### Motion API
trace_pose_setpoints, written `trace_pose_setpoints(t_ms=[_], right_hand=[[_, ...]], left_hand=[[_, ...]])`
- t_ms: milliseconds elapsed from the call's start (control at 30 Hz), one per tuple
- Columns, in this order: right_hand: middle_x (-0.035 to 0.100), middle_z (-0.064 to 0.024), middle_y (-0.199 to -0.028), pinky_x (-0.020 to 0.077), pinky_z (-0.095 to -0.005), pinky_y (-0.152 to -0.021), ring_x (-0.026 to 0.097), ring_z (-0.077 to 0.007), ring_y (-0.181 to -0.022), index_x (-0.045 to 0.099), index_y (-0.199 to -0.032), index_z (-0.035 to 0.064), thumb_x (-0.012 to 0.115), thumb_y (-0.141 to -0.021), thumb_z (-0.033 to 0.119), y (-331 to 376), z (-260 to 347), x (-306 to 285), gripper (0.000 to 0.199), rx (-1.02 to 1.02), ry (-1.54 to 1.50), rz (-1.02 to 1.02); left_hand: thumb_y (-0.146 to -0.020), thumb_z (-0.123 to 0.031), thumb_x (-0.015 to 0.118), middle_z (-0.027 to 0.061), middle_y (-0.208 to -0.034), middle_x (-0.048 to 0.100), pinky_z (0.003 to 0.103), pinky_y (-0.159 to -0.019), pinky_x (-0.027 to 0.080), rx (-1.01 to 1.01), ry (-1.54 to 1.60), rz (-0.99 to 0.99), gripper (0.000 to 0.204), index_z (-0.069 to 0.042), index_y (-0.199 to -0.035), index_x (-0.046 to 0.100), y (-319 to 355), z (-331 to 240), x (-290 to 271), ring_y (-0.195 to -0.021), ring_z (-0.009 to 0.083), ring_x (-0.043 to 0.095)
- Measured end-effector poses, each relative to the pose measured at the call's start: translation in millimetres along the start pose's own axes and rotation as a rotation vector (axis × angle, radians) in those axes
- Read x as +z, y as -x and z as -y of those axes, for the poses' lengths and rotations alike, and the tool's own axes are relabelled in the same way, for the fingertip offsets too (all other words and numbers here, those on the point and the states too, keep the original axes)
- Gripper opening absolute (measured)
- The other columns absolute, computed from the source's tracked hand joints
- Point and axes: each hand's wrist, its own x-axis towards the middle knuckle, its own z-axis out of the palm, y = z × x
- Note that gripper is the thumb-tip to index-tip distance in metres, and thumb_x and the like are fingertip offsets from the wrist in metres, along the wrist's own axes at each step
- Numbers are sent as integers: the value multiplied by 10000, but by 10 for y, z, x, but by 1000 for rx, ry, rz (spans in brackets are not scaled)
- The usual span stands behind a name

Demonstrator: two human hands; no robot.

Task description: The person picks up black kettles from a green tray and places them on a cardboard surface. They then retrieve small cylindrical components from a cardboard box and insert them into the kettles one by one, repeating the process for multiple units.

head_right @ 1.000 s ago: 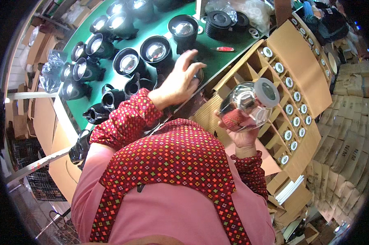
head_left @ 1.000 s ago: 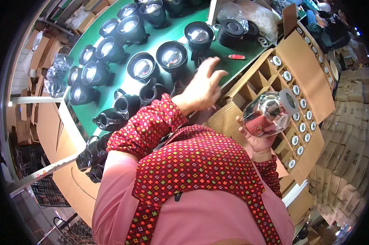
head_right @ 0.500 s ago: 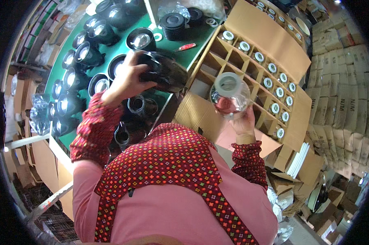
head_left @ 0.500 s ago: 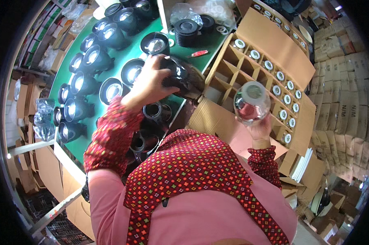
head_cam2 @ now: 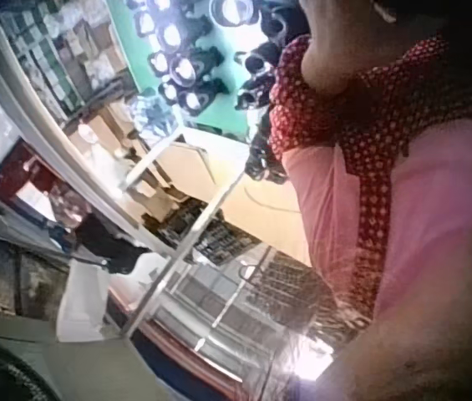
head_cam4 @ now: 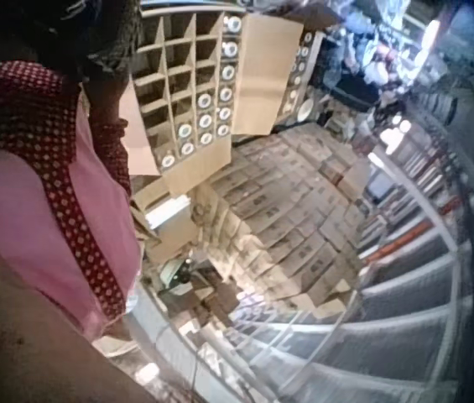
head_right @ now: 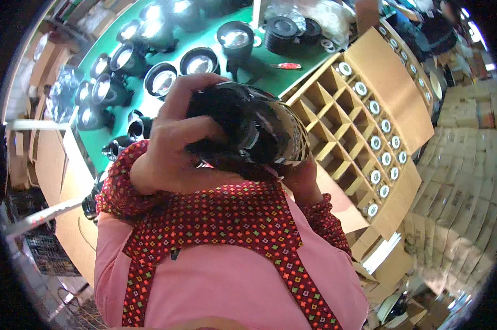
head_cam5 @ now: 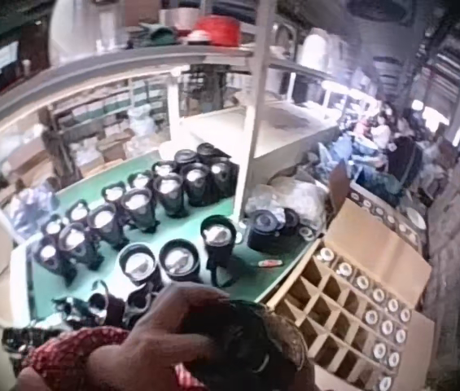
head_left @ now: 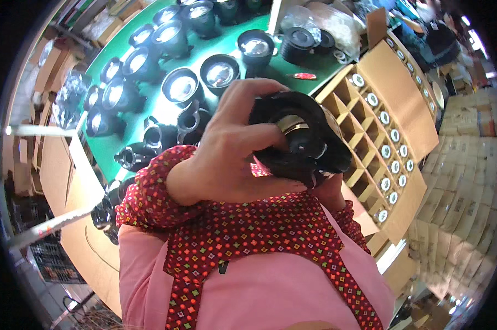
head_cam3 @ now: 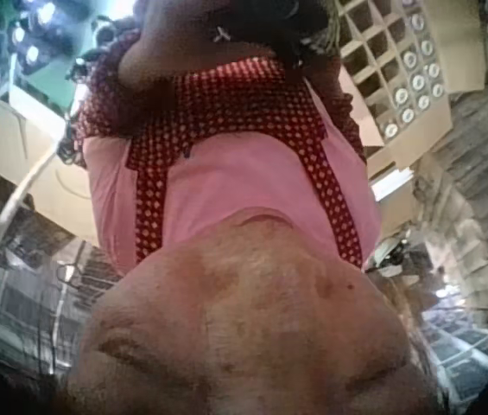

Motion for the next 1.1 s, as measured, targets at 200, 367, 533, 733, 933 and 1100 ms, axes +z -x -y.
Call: trace_pose_setpoints(t_ms=[200, 367, 533, 733, 933, 1100], right_hand=[[658, -137, -1426, 498, -389, -1106, 640, -244, -1301, 561, -1466, 18, 841, -885, 65, -64, 158, 173, 647, -9, -141, 57], [657, -137, -1402, 500, -410, -1094, 633, -271, -1286, 566, -1452, 27, 837, -890, 103, -221, 154, 176, 628, 19, -223, 94], [655, -138, -1378, 501, -431, -1081, 626, -298, -1270, 572, -1437, 35, 834, -896, 141, -384, 254, 228, 611, -2, -259, 119], [653, -138, -1349, 503, -456, -1066, 618, -330, -1251, 578, -1419, 46, 829, -902, 186, -641, 407, 275, 592, -61, -278, 109], [651, -139, -1321, 504, -482, -1050, 610, -363, -1233, 584, -1402, 57, 825, -908, 232, -933, 876, 442, 577, -303, -232, 51], [650, -140, -1297, 506, -503, -1038, 603, -390, -1217, 589, -1387, 65, 821, -913, 270, -979, 1672, 700, 566, -765, -155, 220]], left_hand=[[-604, -334, 1023, 153, -1344, 600, 433, -1066, 466, -98, -108, -127, 963, -43, -1380, 532, 315, -30, 93, -1238, 333, 566], [-591, -303, 997, 163, -1316, 592, 455, -1078, 449, -212, -78, -251, 970, -32, -1390, 521, 473, -128, 102, -1222, 372, 552], [-589, -346, 1029, 163, -1351, 576, 446, -1099, 444, -238, -173, -275, 1073, -23, -1466, 501, 570, -156, -11, -1239, 353, 560], [-592, -320, 1009, 187, -1349, 569, 462, -1081, 458, -150, -163, -321, 1042, -18, -1450, 501, 576, -133, -49, -1244, 393, 545], [-692, -284, 1003, 161, -1391, 561, 406, -1103, 466, -285, 259, -527, 1000, 6, -1489, 472, 863, 94, -54, -1308, 307, 566], [-1105, -472, 513, 146, -1563, 521, 445, -1251, 324, -171, 1092, -804, 677, 17, -1565, 418, 1129, 368, -188, -1400, 289, 527]])
